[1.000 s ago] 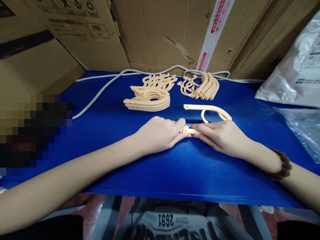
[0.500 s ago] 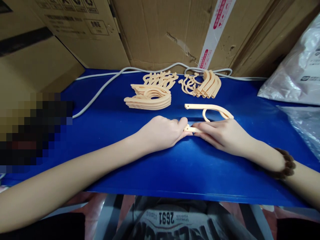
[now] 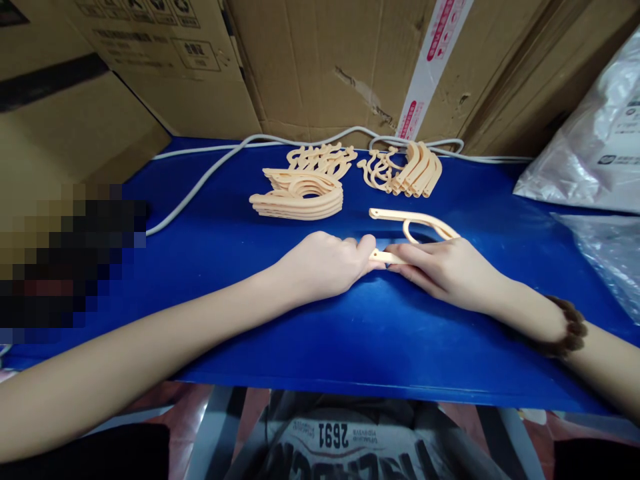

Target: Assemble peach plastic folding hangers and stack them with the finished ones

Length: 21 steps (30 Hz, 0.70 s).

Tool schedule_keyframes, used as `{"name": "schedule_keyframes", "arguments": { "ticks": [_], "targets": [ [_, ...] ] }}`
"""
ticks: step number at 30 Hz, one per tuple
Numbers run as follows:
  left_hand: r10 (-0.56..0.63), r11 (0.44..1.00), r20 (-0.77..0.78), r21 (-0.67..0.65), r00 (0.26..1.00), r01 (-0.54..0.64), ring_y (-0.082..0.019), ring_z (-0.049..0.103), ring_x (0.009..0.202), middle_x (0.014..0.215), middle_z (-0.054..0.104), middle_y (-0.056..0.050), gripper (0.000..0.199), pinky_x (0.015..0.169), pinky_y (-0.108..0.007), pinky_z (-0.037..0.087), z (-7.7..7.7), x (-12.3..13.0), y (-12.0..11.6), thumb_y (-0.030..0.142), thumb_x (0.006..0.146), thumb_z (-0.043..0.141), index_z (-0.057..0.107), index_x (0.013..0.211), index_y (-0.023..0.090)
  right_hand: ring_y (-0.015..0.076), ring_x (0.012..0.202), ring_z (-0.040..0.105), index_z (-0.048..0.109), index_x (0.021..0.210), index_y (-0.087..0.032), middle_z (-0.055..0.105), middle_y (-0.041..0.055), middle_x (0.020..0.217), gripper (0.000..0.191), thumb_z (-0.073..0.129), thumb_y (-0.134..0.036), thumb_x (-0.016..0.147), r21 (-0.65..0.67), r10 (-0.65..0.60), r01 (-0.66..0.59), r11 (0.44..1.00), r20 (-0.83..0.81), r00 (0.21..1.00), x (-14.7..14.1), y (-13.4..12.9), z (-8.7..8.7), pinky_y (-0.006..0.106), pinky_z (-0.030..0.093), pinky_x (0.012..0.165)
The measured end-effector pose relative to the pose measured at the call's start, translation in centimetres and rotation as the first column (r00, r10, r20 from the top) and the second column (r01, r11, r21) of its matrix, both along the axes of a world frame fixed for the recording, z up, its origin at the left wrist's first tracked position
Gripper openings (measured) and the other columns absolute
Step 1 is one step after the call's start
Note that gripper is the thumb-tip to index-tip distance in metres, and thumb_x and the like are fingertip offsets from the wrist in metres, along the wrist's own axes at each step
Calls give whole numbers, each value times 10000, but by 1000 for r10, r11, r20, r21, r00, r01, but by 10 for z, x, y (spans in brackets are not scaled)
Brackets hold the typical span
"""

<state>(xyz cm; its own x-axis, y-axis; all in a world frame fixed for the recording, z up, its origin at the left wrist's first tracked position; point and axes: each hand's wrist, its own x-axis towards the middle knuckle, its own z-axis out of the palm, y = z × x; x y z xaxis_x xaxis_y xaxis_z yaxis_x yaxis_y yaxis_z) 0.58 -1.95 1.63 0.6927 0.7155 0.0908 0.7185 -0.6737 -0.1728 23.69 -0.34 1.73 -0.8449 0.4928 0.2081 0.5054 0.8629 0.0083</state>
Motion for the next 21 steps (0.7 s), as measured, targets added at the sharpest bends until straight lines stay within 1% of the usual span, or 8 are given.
{"name": "schedule_keyframes", "arguments": {
  "ticks": [3,7,11,13,17,19,21],
  "targets": [
    [6,1000,-5,-3,1000,-6,-203,689,616,717,688,-73,443,429,-266,240,1,1,0,493,1057,358,563,903,132,143,601,639,632,1029,-165,719,34,762,399,301,-384,1067,-26,-19,19,999,13,1000,0,0,0,257,373,556],
    [5,1000,-4,-2,1000,-5,-203,690,623,726,695,-75,433,433,-266,213,0,0,1,499,1054,365,544,895,139,136,613,643,625,991,-168,701,22,741,388,304,-373,1068,-18,-30,30,999,7,1000,0,-2,0,246,361,541],
    [-10,1000,41,10,999,9,-216,697,627,730,694,-61,412,437,-277,206,-3,-2,2,491,1053,368,541,904,148,130,614,648,632,992,-176,712,17,743,389,306,-373,1069,-11,-39,39,999,-5,999,-1,-3,1,244,363,546],
    [-17,1000,78,12,997,16,-223,697,621,709,688,-46,401,444,-280,200,-4,-4,2,491,1050,378,542,910,153,130,621,657,637,1012,-175,729,15,767,372,323,-365,1068,28,-31,32,999,-19,999,0,-4,1,248,363,550],
    [-11,1000,121,-9,993,12,-235,687,585,664,676,-24,397,454,-285,178,-4,-6,3,504,1044,386,548,929,160,132,623,665,640,1043,-178,764,19,852,311,365,-322,1062,184,-24,24,983,-5,1000,-1,-5,1,270,347,547],
    [-16,1000,120,-9,993,17,-235,687,584,675,682,-26,391,455,-284,177,-4,-6,3,498,1045,387,548,937,159,128,619,662,643,1044,-179,762,12,838,296,376,-308,1059,213,-19,17,977,6,1000,-2,-6,1,274,343,547],
    [-29,1000,117,5,993,29,-232,690,589,688,685,-30,383,453,-282,179,-5,-6,4,487,1046,391,547,938,155,123,621,661,646,1020,-181,749,2,796,308,374,-317,1061,207,-17,15,978,10,1000,-2,-6,2,273,348,548]
  ]
}}
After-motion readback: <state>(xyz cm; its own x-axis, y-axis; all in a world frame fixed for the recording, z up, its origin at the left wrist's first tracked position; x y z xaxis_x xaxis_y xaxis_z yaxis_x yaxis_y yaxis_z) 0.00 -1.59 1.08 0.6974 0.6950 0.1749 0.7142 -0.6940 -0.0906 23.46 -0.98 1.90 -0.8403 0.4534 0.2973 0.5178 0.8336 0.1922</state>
